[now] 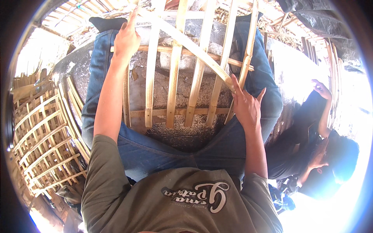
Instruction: The person sits on the ground and weaves thin bamboo strips into a larger bamboo frame. They use a machete to trim the strips and a hammer to secure them into place.
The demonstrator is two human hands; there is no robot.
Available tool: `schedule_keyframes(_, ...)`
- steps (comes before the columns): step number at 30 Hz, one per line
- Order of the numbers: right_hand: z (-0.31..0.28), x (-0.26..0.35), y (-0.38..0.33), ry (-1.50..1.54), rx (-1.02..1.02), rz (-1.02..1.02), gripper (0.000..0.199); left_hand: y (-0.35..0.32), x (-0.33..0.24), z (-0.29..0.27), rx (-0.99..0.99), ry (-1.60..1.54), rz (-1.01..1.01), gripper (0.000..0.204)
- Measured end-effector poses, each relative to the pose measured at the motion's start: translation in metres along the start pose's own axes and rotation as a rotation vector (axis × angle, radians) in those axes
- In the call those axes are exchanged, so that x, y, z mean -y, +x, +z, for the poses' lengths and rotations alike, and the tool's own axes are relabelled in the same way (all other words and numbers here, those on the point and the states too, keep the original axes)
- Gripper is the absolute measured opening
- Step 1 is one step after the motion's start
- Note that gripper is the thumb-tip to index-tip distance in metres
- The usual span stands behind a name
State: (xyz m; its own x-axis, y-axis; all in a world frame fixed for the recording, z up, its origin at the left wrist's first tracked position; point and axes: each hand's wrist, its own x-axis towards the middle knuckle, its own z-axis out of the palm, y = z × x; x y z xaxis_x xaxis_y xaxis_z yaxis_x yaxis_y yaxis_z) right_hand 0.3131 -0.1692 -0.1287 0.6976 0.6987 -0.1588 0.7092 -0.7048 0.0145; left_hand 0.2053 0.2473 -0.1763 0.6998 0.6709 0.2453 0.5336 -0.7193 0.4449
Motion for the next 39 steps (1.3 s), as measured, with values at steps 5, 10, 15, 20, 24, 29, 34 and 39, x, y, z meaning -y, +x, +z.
schedule_keyframes(5,-0.0016,0.0001,-0.0003,0.009,0.027,0.007,0.070,-0.0004,0.0008,0.0013,-0.019,-0.015,0.001,0.089)
schedule_keyframes(10,-0.0001,-0.0004,0.0013,0.017,0.035,0.004,0.070,-0.0014,0.0025,0.0017,-0.040,0.002,0.007,0.089)
schedule_keyframes(15,-0.0030,0.0008,0.0019,0.018,0.061,0.030,0.071,-0.0020,-0.0051,-0.0033,-0.028,-0.029,-0.003,0.089)
schedule_keyframes(20,-0.0004,-0.0009,0.0017,0.032,0.029,0.020,0.072,-0.0006,-0.0039,-0.0036,-0.016,-0.026,-0.007,0.088)
schedule_keyframes(24,-0.0014,-0.0010,0.0029,0.030,0.049,0.028,0.072,-0.0008,-0.0037,-0.0031,-0.012,-0.021,-0.001,0.088)
schedule_keyframes(29,0.0007,-0.0015,0.0026,0.008,0.047,0.026,0.072,0.0001,0.0023,0.0010,-0.032,-0.022,0.019,0.088)
schedule_keyframes(34,-0.0001,-0.0007,0.0026,0.006,0.057,0.033,0.072,-0.0011,-0.0025,-0.0013,-0.031,-0.050,-0.001,0.088)
schedule_keyframes(39,0.0020,-0.0023,0.0011,0.018,0.020,0.015,0.073,-0.0010,-0.0068,-0.0057,-0.012,-0.033,-0.008,0.088)
